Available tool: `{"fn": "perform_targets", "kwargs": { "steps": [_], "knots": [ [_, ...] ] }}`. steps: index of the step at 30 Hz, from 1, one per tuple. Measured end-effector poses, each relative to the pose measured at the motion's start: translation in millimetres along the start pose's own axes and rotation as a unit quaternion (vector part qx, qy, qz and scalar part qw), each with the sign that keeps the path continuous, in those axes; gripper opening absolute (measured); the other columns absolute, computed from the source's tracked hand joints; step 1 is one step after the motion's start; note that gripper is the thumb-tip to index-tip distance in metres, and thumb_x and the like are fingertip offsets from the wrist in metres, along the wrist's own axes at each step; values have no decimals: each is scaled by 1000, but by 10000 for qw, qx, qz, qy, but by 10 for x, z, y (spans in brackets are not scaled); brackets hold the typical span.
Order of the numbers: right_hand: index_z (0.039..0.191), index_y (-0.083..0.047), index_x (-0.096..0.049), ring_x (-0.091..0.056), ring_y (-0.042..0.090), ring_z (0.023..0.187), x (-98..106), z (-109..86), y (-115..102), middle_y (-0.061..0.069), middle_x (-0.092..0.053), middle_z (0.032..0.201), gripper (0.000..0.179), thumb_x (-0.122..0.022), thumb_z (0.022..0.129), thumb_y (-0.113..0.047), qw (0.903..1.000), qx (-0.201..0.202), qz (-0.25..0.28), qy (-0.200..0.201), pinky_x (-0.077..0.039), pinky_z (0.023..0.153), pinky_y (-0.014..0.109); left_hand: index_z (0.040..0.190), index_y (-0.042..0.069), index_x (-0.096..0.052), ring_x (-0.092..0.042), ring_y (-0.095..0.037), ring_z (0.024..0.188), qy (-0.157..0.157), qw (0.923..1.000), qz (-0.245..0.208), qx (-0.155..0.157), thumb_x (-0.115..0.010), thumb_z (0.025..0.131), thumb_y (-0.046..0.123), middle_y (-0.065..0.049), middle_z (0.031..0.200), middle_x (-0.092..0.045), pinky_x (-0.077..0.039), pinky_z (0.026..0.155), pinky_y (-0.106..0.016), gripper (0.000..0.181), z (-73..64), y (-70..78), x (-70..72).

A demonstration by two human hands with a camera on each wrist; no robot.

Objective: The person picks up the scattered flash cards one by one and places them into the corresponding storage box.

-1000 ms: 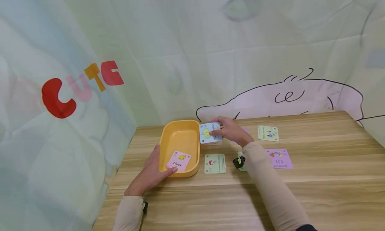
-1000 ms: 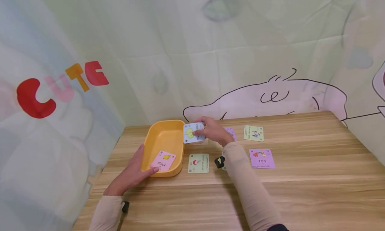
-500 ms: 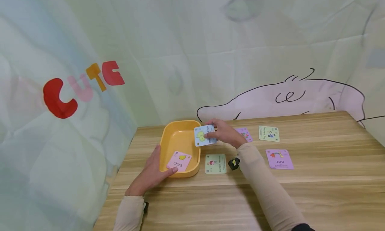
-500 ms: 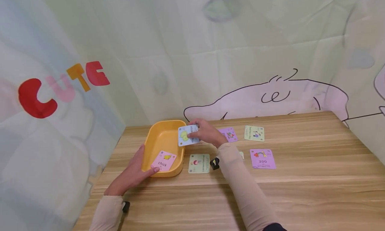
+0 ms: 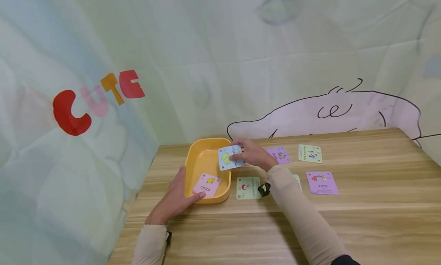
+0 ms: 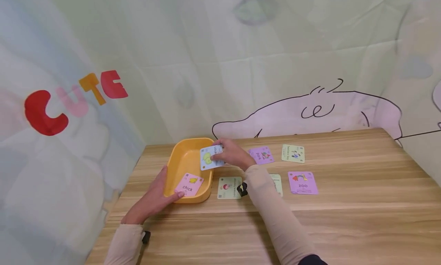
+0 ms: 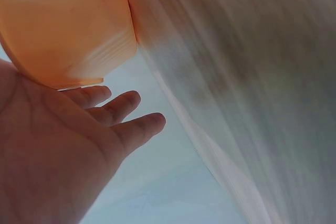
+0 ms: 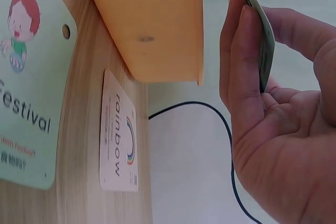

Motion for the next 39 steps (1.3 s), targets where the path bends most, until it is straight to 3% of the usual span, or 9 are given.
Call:
{"fn": "perform_targets", "kwargs": {
  "steps": [6, 9, 16, 24, 29, 31, 36, 39],
  "knots": [
    [133, -12, -61, -66, 21, 97, -71, 35, -7, 8, -64, 119, 47, -77, 89, -16, 9999, -48, -136, 25, -55, 83, 32, 162, 13, -9, -34, -32, 138, 86, 9997, -99, -203, -77, 84, 53, -11, 160, -27, -29, 116, -57, 111, 15, 36, -1],
    [134, -11, -60, -65, 21, 97, -118, 54, -19, 8, -63, 120, 47, -77, 90, -17, 9999, -27, -147, -20, -55, 84, 31, 162, 14, -9, -34, -32, 138, 84, 9997, -134, -197, -77, 84, 52, -11, 161, -27, -29, 116, -58, 111, 9, 34, 0],
    [133, -8, -61, -66, 22, 96, -207, 67, -52, 11, -61, 120, 47, -76, 89, -12, 9999, 90, 53, -126, -58, 80, 32, 163, 10, -1, -22, -36, 149, 24, 9999, -94, -131, -75, 85, 54, -14, 168, -11, -22, 119, -61, 116, 4, -4, -18],
    [130, -8, -63, -66, 22, 95, -324, 104, -127, 10, -63, 117, 44, -77, 88, -13, 9996, 239, -84, -135, -57, 82, 31, 161, 12, -11, -36, -32, 136, 162, 9988, -128, -442, -77, 84, 50, -12, 159, -29, -31, 113, -58, 109, 11, 49, 13],
    [131, -9, -62, -65, 21, 97, -413, 127, -144, 8, -63, 117, 44, -77, 90, -14, 9997, 171, -146, -122, -56, 84, 31, 163, 10, 2, -17, -37, 152, -16, 9999, -99, -141, -74, 86, 53, -13, 169, -6, -20, 119, -63, 116, 2, -5, -18],
    [131, -10, -62, -65, 21, 98, -450, 130, -133, 8, -63, 117, 44, -77, 90, -15, 9998, 91, -113, -129, -56, 84, 31, 163, 10, 4, -14, -37, 153, -55, 9999, -74, -90, -73, 87, 54, -13, 170, -4, -19, 119, -63, 117, 4, -17, -27],
    [130, -12, -60, -65, 20, 99, -509, 137, -103, 6, -63, 118, 44, -77, 90, -15, 10000, 6, -77, -47, -55, 87, 32, 163, 9, 4, -14, -37, 153, -78, 9999, -43, -116, -72, 87, 55, -13, 170, -3, -19, 119, -62, 117, 7, -13, -30],
    [131, -11, -59, -65, 20, 100, -535, 134, -113, 5, -64, 117, 44, -77, 90, -16, 9999, 28, -114, 19, -54, 89, 33, 163, 9, -3, -24, -36, 148, -7, 9995, -138, -290, -75, 86, 52, -13, 167, -13, -24, 118, -60, 113, 8, 21, -5]
  ]
}}
Point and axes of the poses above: each hand's wrist, its own z-axis towards the middle knuckle, its own x-axis out of the back of the hand, y = z × x, the point moved 9 cm from there along z, towards the middle knuckle
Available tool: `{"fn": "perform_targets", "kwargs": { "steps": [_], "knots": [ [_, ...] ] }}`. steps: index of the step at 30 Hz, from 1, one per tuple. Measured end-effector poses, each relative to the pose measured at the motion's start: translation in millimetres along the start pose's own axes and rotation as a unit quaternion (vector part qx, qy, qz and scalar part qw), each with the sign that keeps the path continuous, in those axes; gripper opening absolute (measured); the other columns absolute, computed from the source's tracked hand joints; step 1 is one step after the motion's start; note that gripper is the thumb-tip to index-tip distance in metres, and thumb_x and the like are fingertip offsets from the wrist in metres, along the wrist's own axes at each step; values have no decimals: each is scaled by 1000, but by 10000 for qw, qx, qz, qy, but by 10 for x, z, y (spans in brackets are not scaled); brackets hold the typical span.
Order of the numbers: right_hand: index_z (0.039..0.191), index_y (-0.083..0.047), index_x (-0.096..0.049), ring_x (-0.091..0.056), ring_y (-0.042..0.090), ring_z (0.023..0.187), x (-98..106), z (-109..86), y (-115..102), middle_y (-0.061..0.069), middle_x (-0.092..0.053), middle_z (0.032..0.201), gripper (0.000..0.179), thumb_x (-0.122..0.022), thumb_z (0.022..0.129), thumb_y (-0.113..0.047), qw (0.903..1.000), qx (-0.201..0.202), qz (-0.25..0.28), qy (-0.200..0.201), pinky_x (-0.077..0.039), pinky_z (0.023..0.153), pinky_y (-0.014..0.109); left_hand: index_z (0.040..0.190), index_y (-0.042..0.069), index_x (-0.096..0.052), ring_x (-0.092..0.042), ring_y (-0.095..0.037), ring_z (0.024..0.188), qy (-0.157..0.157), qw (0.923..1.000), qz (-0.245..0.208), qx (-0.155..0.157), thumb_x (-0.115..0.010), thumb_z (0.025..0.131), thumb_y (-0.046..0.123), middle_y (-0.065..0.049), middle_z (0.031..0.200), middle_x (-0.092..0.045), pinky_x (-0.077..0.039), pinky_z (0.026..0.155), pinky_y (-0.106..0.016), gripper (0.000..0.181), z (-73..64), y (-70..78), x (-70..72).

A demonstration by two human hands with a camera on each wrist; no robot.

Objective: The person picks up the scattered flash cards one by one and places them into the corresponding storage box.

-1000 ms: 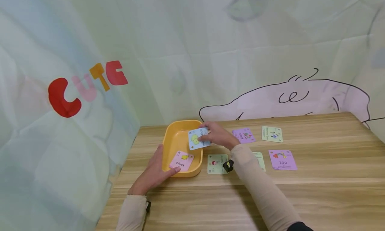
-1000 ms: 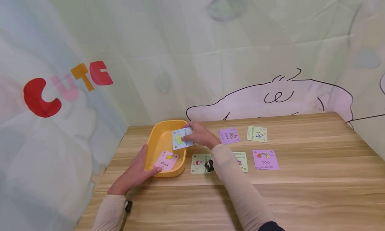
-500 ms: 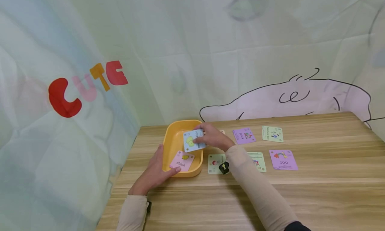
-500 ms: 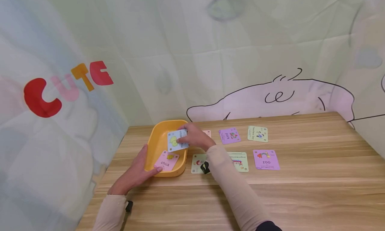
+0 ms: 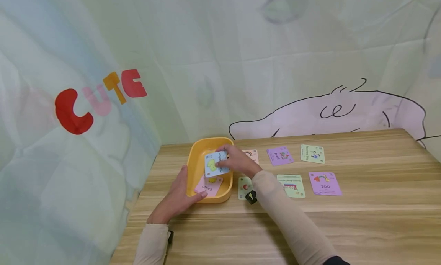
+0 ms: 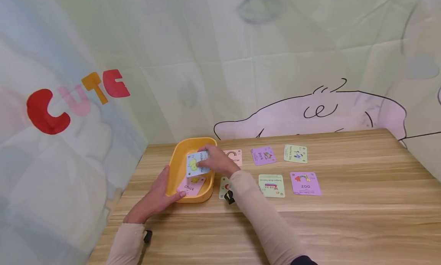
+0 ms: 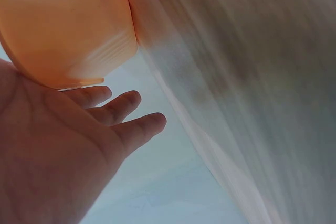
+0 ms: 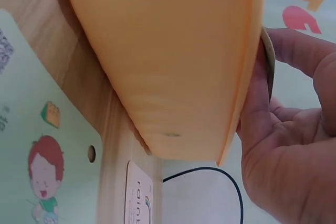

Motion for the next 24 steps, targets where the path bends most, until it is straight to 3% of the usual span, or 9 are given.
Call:
{"fn": "perform_targets", "kwargs": {
  "steps": [4, 10, 24],
  "knots": [
    [131, -11, -59, -65, 18, 100, -26, -4, -10, 3, -65, 115, 44, -76, 91, -20, 10000, -41, -87, 8, -53, 92, 34, 162, 9, -5, -26, -35, 146, 57, 9999, 29, -107, -75, 86, 52, -14, 167, -16, -25, 118, -60, 112, 2, 15, 31],
    [129, -12, -60, -65, 18, 99, -25, -3, 2, 2, -65, 114, 42, -76, 92, -23, 9995, -205, -232, 34, -53, 92, 34, 162, 8, 5, -13, -38, 153, -74, 9997, 168, 156, -72, 87, 57, -15, 170, -1, -19, 120, -61, 118, -3, -41, 23],
    [123, -13, -62, -65, 18, 98, -16, -25, 81, 2, -66, 111, 37, -76, 91, -25, 9992, -349, -213, 25, -54, 91, 34, 162, 6, 4, -11, -39, 153, -65, 9998, 105, 159, -73, 87, 55, -16, 170, 0, -18, 120, -61, 119, 1, -41, -6]
  ]
}}
Point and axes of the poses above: each hand's wrist, its own z-axis towards the middle knuckle, its own x-axis out of the back of the hand, y = z × x, the point moved 9 cm from there along z, towards the middle knuckle
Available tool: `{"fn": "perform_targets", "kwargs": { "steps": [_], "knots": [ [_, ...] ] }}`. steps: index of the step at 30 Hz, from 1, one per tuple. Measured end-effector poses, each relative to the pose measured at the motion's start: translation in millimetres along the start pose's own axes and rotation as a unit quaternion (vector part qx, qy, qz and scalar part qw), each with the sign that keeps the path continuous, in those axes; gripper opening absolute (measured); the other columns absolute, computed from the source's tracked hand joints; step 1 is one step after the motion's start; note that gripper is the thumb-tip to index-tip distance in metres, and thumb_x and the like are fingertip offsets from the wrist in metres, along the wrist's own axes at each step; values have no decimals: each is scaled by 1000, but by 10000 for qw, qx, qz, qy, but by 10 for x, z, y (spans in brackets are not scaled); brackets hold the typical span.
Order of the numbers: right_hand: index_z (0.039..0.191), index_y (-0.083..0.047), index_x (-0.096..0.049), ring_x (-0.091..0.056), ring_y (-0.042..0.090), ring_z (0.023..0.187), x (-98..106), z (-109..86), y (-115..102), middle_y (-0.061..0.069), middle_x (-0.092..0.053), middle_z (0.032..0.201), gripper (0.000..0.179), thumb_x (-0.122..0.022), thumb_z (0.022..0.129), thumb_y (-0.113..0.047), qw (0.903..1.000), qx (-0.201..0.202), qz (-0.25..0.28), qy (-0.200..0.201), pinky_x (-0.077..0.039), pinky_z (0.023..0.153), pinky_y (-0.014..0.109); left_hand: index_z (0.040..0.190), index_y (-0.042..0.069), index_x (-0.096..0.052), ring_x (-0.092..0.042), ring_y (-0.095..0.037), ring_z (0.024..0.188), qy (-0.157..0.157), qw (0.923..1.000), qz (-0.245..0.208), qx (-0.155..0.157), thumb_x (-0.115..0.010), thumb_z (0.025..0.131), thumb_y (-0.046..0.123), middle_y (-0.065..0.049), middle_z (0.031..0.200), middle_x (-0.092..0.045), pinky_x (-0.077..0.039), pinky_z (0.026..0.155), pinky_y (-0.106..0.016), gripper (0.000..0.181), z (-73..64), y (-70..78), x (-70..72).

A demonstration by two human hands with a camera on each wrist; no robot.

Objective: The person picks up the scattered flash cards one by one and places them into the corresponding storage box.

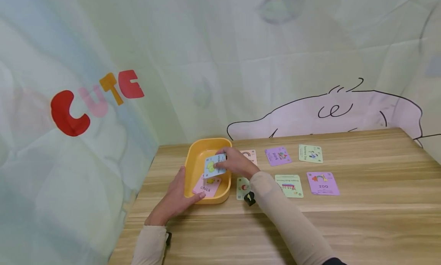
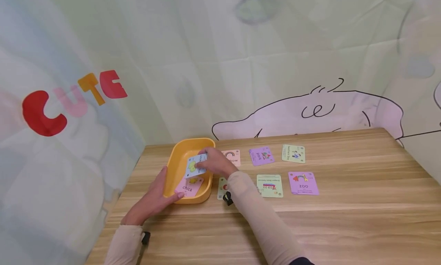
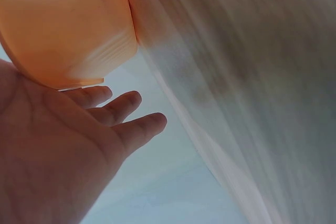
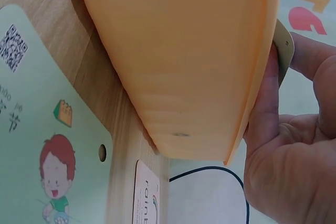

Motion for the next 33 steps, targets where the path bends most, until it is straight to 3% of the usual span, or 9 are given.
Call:
{"fn": "perform_targets", "kwargs": {
  "steps": [8, 15, 25, 33],
  "knots": [
    [123, -13, -62, -65, 19, 98, 16, 4, -2, 2, -66, 112, 38, -77, 91, -25, 10000, -42, 5, 32, -53, 91, 35, 163, 11, 2, -16, -38, 152, 67, 9999, -81, -71, -74, 87, 53, -14, 170, -4, -20, 119, -63, 115, 9, 23, 3],
    [123, -13, -62, -64, 19, 98, 22, 5, 4, 2, -65, 112, 38, -77, 91, -25, 10000, -69, -15, 45, -53, 91, 35, 163, 9, 0, -20, -37, 150, 89, 9998, -78, -142, -75, 86, 53, -15, 169, -9, -23, 119, -61, 116, 17, 53, 4],
    [125, -13, -62, -64, 19, 100, -6, 25, 32, 2, -65, 113, 40, -77, 91, -25, 9999, -74, 29, 88, -52, 93, 36, 163, 10, 3, -16, -38, 152, 27, 10000, -27, 22, -73, 87, 55, -15, 169, -5, -19, 120, -62, 117, 8, 24, -4],
    [123, -13, -63, -65, 19, 97, -18, 17, 23, 2, -66, 111, 38, -78, 90, -25, 9999, -2, 167, 30, -54, 90, 35, 163, 13, 3, -21, -35, 149, 40, 10000, 15, 63, -74, 86, 55, -12, 169, -8, -22, 118, -62, 117, 10, -5, -14]
  ]
}}
Point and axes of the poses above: each hand's wrist, its own z-axis towards the middle knuckle, its own x-axis out of the back of the hand, y = z × x, the point moved 9 cm from there along z, towards the middle knuckle
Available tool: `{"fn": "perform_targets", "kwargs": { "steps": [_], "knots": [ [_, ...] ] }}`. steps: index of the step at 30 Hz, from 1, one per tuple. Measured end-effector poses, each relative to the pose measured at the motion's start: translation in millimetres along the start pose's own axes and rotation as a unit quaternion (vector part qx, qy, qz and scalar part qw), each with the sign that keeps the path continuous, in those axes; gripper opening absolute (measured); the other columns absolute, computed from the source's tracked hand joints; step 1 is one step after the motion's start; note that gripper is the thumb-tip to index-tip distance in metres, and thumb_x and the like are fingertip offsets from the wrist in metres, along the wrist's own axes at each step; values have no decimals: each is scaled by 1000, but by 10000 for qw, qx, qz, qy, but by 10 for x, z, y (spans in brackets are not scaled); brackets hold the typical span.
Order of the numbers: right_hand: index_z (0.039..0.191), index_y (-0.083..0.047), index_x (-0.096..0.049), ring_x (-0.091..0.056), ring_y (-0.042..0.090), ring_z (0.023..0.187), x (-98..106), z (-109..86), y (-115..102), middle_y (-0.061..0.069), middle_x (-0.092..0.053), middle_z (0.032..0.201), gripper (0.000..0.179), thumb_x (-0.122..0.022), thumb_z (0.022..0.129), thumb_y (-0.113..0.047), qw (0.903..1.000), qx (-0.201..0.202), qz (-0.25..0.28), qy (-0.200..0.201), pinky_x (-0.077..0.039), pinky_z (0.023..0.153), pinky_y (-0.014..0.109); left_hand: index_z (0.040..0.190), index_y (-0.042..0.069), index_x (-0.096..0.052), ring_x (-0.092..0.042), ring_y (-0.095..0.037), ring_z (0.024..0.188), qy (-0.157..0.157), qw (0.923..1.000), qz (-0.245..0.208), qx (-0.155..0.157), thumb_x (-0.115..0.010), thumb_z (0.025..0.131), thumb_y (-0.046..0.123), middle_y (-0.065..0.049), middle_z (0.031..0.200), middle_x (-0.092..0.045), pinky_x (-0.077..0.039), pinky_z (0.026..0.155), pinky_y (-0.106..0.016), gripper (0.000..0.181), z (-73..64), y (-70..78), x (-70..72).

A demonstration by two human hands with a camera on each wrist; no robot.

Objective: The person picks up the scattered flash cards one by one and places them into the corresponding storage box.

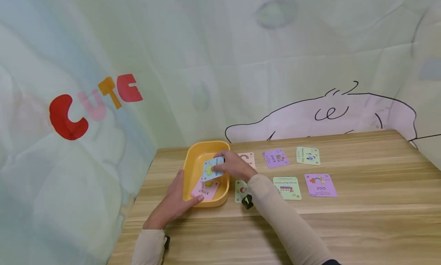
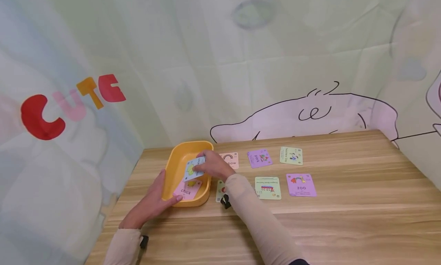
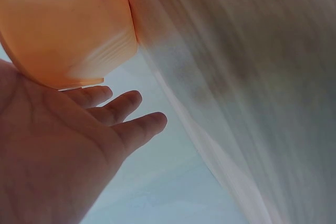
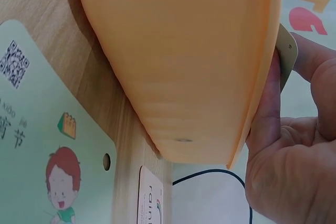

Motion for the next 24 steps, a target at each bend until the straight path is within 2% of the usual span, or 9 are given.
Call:
{"fn": "perform_targets", "kwargs": {
  "steps": [5, 12, 24],
  "knots": [
    [123, -13, -63, -65, 19, 97, 2, -3, 10, 1, -66, 111, 39, -78, 90, -27, 10000, -24, 53, -10, -53, 91, 35, 163, 12, 5, -18, -36, 151, -30, 10000, 27, 47, -73, 86, 56, -13, 169, -6, -21, 119, -63, 118, 1, -6, -3],
    [125, -14, -63, -66, 19, 98, -13, 10, 45, 1, -66, 112, 41, -78, 90, -28, 9999, -102, 45, -10, -54, 91, 35, 163, 12, 1, -27, -34, 146, 32, 10000, 46, -55, -75, 85, 55, -13, 165, -17, -26, 118, -61, 117, 5, 15, 4],
    [125, -14, -62, -66, 18, 97, -5, 4, 34, 1, -66, 111, 41, -78, 90, -28, 9999, -9, 134, 8, -55, 90, 34, 163, 11, 3, -22, -36, 149, 18, 9999, 104, -61, -75, 85, 56, -14, 168, -11, -22, 118, -63, 119, 7, -7, 8]
  ]
}}
Point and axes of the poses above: each hand's wrist, its own z-axis towards the middle knuckle, its own x-axis out of the back of the hand, y = z × x, the point moved 9 cm from there along z, towards the middle knuckle
